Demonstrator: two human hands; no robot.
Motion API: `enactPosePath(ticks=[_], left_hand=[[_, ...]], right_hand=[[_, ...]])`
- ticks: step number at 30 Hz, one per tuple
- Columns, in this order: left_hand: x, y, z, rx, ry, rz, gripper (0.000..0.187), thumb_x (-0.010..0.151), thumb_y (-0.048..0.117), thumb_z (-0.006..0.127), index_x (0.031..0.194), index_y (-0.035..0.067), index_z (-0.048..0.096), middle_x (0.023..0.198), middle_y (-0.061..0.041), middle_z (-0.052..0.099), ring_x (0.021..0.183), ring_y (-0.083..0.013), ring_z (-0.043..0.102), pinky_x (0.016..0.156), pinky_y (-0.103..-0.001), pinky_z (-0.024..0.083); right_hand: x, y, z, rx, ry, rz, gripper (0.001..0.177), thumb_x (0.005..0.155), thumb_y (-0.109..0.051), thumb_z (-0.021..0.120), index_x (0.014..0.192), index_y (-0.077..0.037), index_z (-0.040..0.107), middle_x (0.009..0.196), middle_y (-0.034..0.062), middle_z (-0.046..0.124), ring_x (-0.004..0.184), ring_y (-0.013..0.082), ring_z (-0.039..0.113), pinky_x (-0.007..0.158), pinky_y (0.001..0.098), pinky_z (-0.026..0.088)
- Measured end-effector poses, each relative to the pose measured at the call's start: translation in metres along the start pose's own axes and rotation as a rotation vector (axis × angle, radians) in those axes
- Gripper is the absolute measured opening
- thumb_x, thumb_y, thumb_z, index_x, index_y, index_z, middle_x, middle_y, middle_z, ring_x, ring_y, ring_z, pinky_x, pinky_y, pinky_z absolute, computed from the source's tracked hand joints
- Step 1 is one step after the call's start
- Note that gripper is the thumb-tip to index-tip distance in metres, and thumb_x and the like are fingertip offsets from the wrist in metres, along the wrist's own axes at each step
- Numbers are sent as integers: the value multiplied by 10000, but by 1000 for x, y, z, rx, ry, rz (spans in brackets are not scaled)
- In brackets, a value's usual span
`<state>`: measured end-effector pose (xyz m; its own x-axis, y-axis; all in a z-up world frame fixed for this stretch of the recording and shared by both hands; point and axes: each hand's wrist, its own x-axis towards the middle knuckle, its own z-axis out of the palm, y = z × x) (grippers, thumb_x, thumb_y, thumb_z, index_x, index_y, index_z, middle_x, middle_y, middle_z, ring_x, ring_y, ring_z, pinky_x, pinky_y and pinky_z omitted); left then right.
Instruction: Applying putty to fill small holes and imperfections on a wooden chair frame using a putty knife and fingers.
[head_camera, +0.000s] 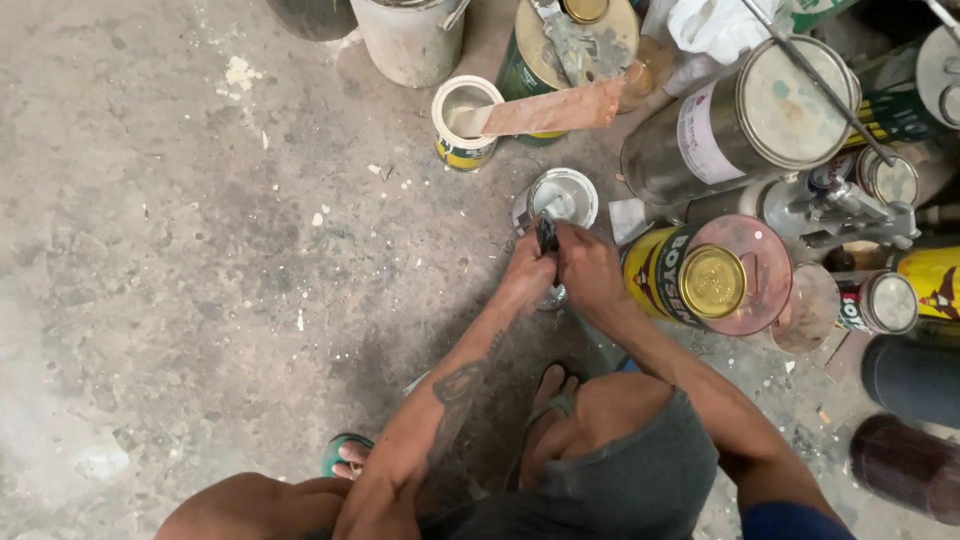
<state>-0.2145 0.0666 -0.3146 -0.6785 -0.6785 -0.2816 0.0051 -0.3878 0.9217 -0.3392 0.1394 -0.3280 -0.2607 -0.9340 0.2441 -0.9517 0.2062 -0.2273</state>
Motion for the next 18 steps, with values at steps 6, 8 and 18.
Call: enactPosePath(ticks=[6, 8, 18], left_hand=[[-10, 32, 1, 4, 34, -16, 357, 862, 6, 496, 1193, -67, 607, 1046, -230, 615, 988, -304, 606, 776, -484, 529], [-6, 27, 1, -20, 71, -28, 256, 834, -6, 488, 999, -56, 677, 877, -158, 608, 847, -286, 608, 671, -438, 535], [20, -24, 5, -80, 45, -120, 255, 807, 31, 540, 964, -32, 731, 827, -173, 649, 781, -286, 645, 619, -470, 539]], right_hand=[[-1, 24, 19, -52, -65, 35, 279, 969, -171, 569, 1205, -159, 716, 967, 144, 740, 783, 372, 744, 632, 468, 607], [0, 15, 12, -67, -105, 55, 311, 972, -167, 563, 1253, -153, 695, 1028, 156, 742, 816, 378, 751, 651, 467, 616], [13, 1, 5, -127, -309, 142, 408, 909, -67, 606, 1315, -51, 642, 1137, 222, 708, 820, 460, 740, 667, 548, 617]])
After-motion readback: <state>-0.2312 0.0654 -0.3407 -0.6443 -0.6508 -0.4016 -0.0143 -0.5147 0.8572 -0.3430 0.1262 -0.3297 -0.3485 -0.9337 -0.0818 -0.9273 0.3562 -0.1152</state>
